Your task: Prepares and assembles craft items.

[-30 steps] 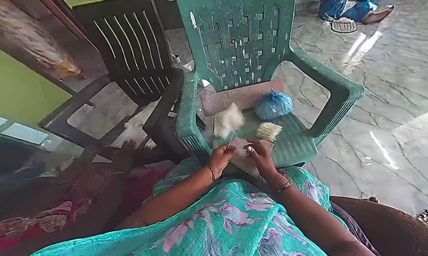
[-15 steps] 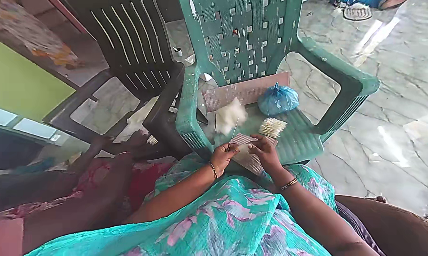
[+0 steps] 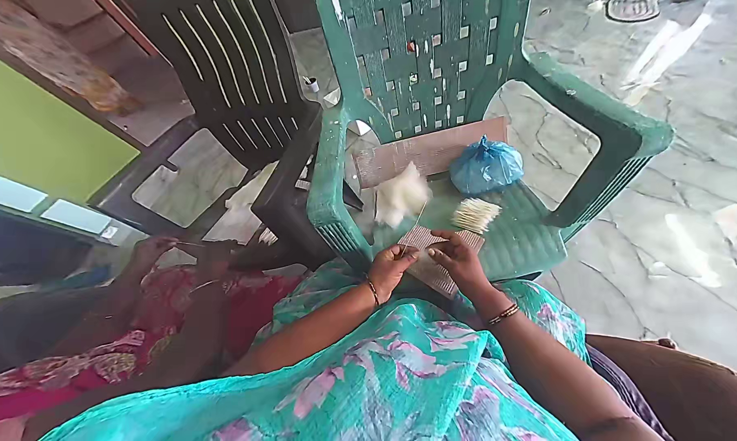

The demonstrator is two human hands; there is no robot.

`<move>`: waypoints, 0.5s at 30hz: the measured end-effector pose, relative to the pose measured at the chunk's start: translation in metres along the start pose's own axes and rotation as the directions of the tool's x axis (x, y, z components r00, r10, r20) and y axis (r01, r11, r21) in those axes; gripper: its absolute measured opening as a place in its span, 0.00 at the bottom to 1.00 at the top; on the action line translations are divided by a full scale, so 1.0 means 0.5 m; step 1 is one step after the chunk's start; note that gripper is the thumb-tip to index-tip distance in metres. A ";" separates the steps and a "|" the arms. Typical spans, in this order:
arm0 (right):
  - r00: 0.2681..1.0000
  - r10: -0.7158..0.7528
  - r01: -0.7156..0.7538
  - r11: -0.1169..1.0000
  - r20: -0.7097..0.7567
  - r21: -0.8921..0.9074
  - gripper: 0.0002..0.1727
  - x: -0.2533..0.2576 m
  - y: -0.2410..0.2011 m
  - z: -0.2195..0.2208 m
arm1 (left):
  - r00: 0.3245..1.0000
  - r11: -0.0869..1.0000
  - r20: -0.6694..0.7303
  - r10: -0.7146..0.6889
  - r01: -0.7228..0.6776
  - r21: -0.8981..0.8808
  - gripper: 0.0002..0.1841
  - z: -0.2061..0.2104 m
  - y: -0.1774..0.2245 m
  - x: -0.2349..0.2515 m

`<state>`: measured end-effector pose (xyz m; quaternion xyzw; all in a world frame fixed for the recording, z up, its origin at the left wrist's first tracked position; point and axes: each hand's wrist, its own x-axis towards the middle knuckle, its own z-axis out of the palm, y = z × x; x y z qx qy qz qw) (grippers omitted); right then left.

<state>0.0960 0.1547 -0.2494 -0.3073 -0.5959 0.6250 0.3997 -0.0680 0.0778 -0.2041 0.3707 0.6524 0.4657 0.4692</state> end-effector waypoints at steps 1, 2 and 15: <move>1.000 0.003 -0.004 1.000 0.023 0.013 0.25 0.000 0.001 0.002 | 1.000 1.000 -0.002 0.011 -0.011 -0.001 0.07 0.000 -0.001 0.001; 0.999 -0.002 0.001 1.000 0.034 0.017 0.25 0.000 0.004 0.004 | 1.000 1.000 -0.006 0.020 -0.020 -0.002 0.07 0.000 -0.003 0.001; 0.997 0.004 -0.014 0.991 -0.079 -0.134 0.22 0.008 0.008 0.003 | 1.000 0.999 0.010 0.019 -0.019 0.049 0.07 -0.007 -0.021 0.013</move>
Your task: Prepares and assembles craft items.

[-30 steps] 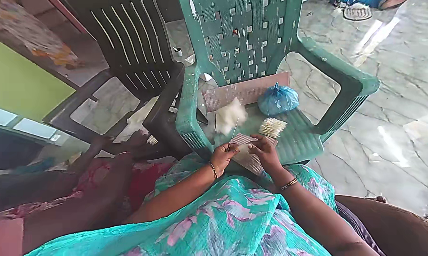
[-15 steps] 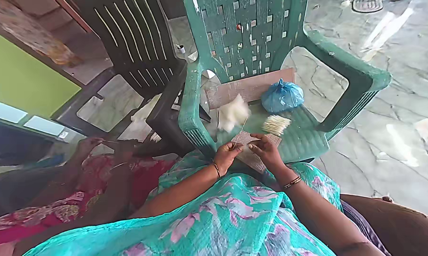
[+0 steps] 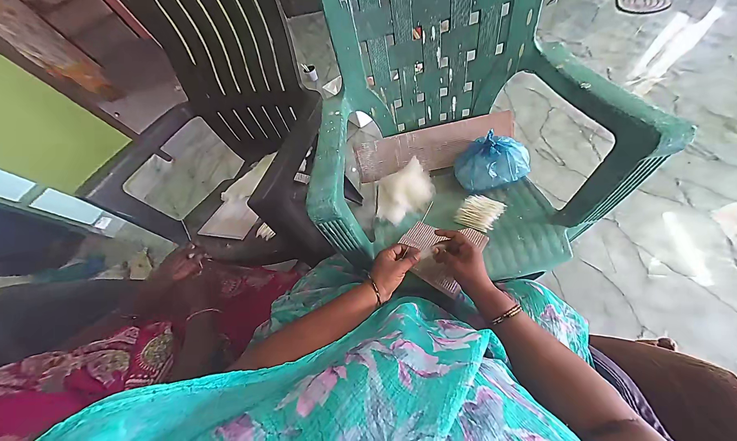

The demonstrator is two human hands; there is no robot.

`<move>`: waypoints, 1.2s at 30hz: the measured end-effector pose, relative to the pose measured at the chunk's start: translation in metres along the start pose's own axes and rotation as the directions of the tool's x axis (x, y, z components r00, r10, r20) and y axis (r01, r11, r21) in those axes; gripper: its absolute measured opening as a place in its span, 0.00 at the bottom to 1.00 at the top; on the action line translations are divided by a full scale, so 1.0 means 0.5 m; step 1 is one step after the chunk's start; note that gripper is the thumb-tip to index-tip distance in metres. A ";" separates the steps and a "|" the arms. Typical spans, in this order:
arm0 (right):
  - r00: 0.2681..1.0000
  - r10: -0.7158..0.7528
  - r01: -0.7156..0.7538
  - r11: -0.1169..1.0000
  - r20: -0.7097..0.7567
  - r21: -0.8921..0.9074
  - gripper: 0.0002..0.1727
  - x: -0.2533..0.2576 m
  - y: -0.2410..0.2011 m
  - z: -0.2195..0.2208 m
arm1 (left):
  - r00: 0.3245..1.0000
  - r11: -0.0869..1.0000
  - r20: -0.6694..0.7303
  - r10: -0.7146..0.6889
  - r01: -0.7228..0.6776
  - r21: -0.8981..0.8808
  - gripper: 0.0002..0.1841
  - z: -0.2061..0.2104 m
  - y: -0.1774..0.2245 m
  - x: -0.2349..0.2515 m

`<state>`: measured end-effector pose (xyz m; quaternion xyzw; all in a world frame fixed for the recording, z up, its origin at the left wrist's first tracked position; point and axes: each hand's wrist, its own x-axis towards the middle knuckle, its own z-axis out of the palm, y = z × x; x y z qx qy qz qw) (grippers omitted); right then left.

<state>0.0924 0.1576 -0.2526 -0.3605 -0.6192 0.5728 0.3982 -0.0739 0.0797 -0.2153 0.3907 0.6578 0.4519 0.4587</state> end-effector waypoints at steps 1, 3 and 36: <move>1.000 0.013 -0.013 1.000 -0.018 -0.019 0.23 0.002 0.001 -0.001 | 1.000 1.000 -0.008 -0.001 0.001 0.006 0.07 -0.001 0.000 0.001; 0.999 0.034 -0.035 0.998 -0.031 -0.052 0.23 0.007 0.002 -0.004 | 1.000 1.000 -0.015 -0.010 0.010 0.013 0.07 -0.003 -0.001 0.004; 0.978 -0.205 0.173 0.877 -0.023 -0.448 0.22 -0.001 -0.008 0.005 | 0.997 0.992 -0.071 -0.027 0.035 0.119 0.14 -0.011 -0.011 0.008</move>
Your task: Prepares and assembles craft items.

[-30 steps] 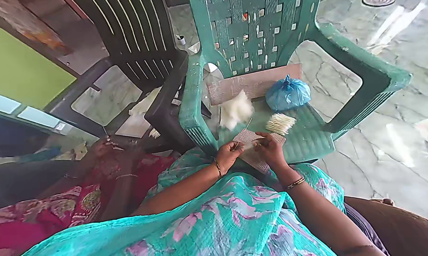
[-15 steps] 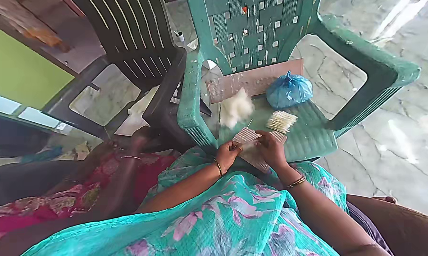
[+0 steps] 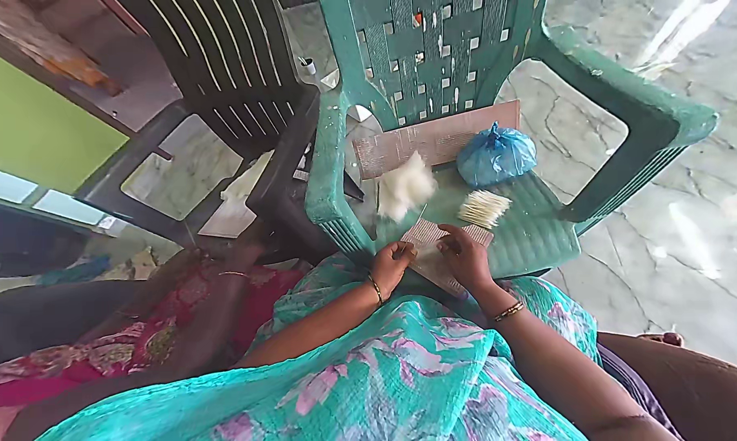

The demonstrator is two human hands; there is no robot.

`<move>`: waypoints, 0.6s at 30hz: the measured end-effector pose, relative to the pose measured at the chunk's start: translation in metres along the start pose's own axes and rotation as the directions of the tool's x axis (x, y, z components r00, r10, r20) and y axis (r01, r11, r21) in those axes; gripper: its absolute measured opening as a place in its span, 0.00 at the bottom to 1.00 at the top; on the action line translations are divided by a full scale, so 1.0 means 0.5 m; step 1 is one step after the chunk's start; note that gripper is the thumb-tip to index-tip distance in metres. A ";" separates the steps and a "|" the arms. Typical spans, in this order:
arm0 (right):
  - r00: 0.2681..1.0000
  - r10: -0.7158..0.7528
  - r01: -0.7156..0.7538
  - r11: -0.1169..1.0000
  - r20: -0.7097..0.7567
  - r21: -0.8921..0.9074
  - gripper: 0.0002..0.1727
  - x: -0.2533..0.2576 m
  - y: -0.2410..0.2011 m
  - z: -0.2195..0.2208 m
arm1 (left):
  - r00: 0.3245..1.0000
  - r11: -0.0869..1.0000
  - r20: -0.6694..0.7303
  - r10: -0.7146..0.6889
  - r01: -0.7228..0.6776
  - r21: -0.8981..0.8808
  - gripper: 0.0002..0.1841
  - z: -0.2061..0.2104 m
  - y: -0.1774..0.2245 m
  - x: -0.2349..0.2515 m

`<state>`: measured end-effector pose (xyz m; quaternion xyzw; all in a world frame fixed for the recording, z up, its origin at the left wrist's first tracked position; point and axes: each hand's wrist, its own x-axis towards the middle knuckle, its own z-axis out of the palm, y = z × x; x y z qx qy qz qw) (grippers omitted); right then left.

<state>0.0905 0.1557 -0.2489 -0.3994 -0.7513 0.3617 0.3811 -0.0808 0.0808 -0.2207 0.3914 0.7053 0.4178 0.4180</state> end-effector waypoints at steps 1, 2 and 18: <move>1.000 0.005 -0.005 0.999 -0.007 0.045 0.22 0.000 0.003 0.000 | 1.000 1.000 -0.019 0.009 -0.010 -0.017 0.14 0.000 0.002 -0.001; 1.000 0.014 -0.012 0.995 -0.013 0.094 0.22 0.001 0.008 0.000 | 0.999 0.999 -0.032 0.018 -0.019 -0.028 0.15 0.000 0.004 0.000; 0.894 0.358 -0.250 0.897 -0.269 0.366 0.20 0.038 0.037 -0.020 | 0.983 0.879 -0.118 0.141 -0.069 0.473 0.18 0.025 0.102 0.147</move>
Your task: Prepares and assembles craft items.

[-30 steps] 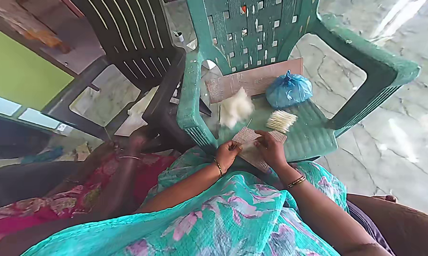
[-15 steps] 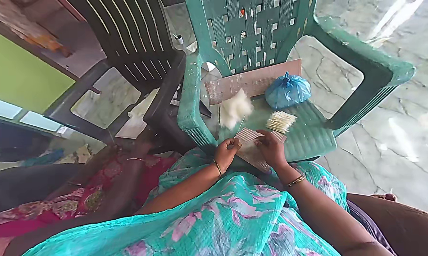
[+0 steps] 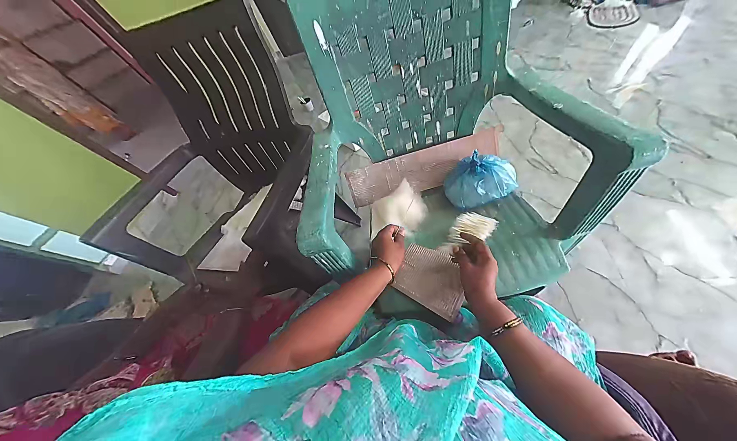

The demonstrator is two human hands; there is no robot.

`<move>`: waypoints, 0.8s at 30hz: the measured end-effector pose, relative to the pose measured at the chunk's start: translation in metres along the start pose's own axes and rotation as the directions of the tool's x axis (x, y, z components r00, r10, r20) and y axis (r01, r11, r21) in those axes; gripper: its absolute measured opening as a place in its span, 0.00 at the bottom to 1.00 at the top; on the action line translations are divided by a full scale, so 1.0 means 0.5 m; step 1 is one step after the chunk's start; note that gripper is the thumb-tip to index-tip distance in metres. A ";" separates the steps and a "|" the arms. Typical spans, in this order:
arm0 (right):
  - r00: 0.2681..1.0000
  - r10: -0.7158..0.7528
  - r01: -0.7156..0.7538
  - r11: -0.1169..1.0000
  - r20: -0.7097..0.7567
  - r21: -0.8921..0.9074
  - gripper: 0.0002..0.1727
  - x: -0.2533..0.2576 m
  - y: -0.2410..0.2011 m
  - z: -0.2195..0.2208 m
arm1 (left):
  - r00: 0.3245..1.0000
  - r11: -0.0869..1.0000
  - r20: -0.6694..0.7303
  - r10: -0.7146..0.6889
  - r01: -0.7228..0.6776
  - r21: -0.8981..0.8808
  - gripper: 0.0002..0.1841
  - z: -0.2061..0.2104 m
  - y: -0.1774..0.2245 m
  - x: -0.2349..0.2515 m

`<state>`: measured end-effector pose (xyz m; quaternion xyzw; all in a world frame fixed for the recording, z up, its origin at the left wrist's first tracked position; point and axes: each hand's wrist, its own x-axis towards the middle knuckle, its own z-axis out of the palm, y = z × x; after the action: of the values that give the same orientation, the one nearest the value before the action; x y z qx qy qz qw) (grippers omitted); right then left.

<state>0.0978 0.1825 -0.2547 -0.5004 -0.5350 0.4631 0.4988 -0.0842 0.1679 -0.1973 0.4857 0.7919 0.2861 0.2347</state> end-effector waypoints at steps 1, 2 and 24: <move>1.000 -0.031 0.031 0.999 -0.001 -0.019 0.19 0.001 0.004 0.001 | 1.000 0.999 0.002 0.008 -0.008 0.041 0.18 0.004 0.009 0.013; 0.998 -0.057 0.057 0.998 0.008 -0.041 0.19 0.002 0.008 0.003 | 1.000 0.997 0.001 0.011 -0.011 0.081 0.18 0.009 0.011 0.027; 0.966 -0.201 0.170 0.968 0.163 0.186 0.22 -0.029 0.009 0.008 | 0.976 0.851 0.217 -0.029 0.138 -0.507 0.08 0.024 0.004 -0.108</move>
<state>0.0944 0.1685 -0.2606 -0.3594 -0.5812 0.5016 0.5306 -0.0528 0.1226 -0.1996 0.3957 0.6778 0.4278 0.4482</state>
